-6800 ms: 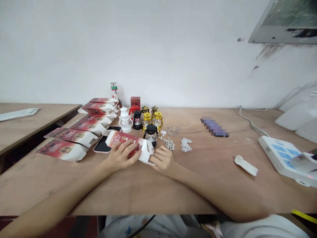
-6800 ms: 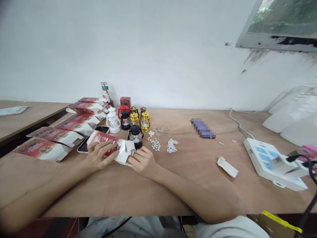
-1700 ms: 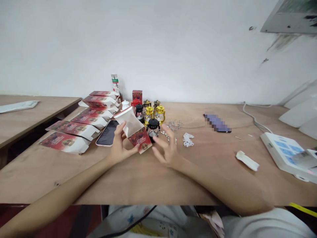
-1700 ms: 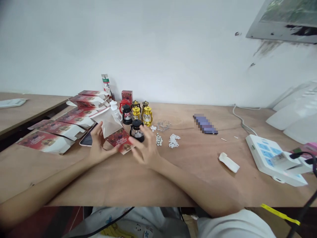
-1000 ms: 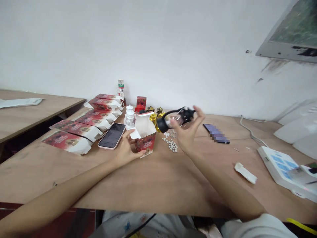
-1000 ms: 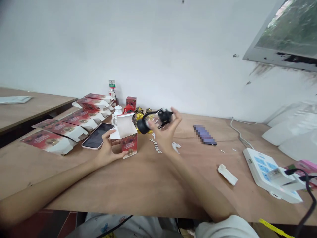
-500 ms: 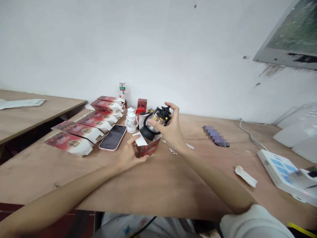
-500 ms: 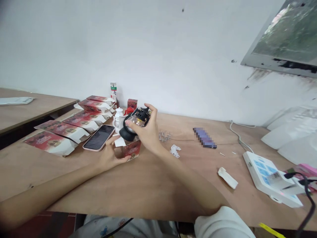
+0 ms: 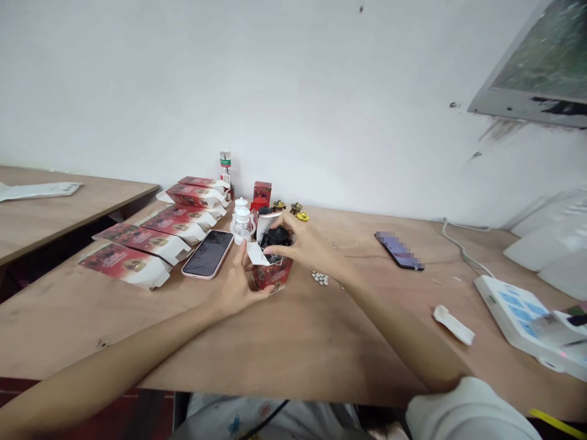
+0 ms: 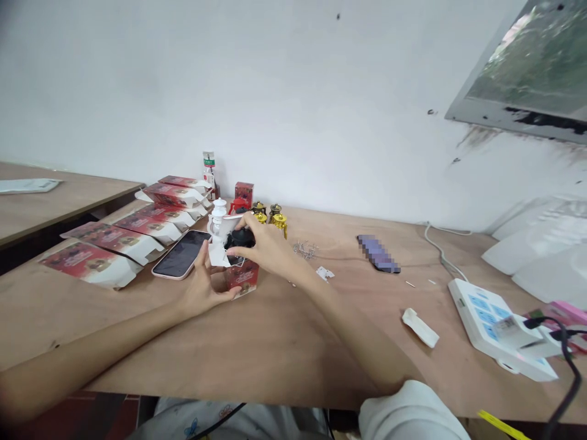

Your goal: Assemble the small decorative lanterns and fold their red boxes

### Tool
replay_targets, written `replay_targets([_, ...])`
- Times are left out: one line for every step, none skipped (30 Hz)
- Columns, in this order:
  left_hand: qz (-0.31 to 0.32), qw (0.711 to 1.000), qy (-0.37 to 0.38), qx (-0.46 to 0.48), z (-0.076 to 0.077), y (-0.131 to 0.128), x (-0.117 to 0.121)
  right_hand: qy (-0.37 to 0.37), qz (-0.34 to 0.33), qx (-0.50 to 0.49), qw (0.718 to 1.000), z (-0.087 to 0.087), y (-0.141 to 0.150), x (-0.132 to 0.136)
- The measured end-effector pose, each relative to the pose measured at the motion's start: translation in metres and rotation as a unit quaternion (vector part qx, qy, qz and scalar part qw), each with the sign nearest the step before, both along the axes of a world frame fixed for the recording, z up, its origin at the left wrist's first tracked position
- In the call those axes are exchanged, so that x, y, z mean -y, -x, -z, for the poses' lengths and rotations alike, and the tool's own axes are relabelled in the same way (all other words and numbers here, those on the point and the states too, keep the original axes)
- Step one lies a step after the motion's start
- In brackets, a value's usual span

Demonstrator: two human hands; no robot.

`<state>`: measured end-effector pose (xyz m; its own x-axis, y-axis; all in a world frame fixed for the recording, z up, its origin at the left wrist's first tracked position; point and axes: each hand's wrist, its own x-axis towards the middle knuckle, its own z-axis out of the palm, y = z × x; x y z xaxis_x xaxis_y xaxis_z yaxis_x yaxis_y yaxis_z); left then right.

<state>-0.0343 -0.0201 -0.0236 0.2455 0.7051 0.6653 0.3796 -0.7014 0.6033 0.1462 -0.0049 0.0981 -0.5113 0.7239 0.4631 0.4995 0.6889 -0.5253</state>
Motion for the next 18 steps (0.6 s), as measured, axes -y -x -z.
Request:
replay_targets([0.005,1.0,-0.002,0.001,-0.001,-0.001,0.0,0.005,-0.007,0.012,1.0,-0.001,-0.002,-0.001])
replay_targets([0.009,1.0,0.001,0.0,-0.001,-0.001,0.0,0.006,-0.015,0.022,1.0,-0.002,-0.003,-0.002])
replay_targets([0.011,1.0,0.007,-0.001,-0.002,-0.001,0.0,0.002,-0.027,0.026,0.999,-0.003,-0.003,-0.003])
replay_targets([0.012,1.0,0.012,-0.001,-0.002,-0.001,0.0,-0.007,-0.04,0.025,0.999,-0.003,-0.003,-0.004])
replay_targets([0.01,1.0,0.018,0.0,-0.002,-0.001,0.0,-0.02,-0.055,0.017,0.998,-0.004,-0.003,-0.005])
replay_targets([0.007,1.0,0.022,0.001,-0.001,-0.001,0.0,-0.036,-0.067,0.003,0.997,-0.004,-0.002,-0.006])
replay_targets([0.004,1.0,0.023,0.003,-0.001,-0.001,-0.001,-0.052,-0.072,-0.016,0.996,-0.004,-0.001,-0.006])
replay_targets([0.003,1.0,0.021,0.005,0.0,0.0,-0.001,-0.068,-0.07,-0.033,0.995,-0.005,0.001,-0.007])
replay_targets([0.003,1.0,0.018,0.004,0.001,0.0,-0.001,-0.079,-0.06,-0.044,0.994,-0.005,0.002,-0.007])
replay_targets([0.001,1.0,0.015,0.003,0.001,0.0,-0.001,-0.086,-0.047,-0.048,0.994,-0.004,0.004,-0.007])
replay_targets([-0.004,1.0,0.014,0.002,0.002,0.0,-0.002,-0.091,-0.033,-0.048,0.994,-0.004,0.005,-0.007])
replay_targets([-0.009,1.0,0.016,-0.002,0.002,0.001,-0.002,-0.094,-0.018,-0.044,0.994,-0.004,0.006,-0.007])
replay_targets([-0.016,1.0,0.022,-0.007,0.002,0.001,-0.001,-0.096,-0.006,-0.041,0.994,-0.003,0.007,-0.006])
replay_targets([-0.025,0.999,0.03,-0.012,0.003,0.001,-0.001,-0.097,0.004,-0.04,0.994,-0.002,0.008,-0.005])
replay_targets([-0.032,0.999,0.037,-0.016,0.003,0.001,-0.001,-0.098,0.008,-0.039,0.994,-0.002,0.008,-0.004])
replay_targets([-0.036,0.998,0.043,-0.02,0.003,0.001,-0.001,-0.096,0.007,-0.038,0.995,-0.002,0.007,-0.003])
replay_targets([-0.037,0.998,0.048,-0.022,0.003,0.002,-0.001,-0.092,0.005,-0.034,0.995,-0.002,0.007,-0.002])
replay_targets([-0.035,0.998,0.052,-0.021,0.003,0.001,0.0,-0.085,0.001,-0.027,0.996,-0.004,0.005,-0.001])
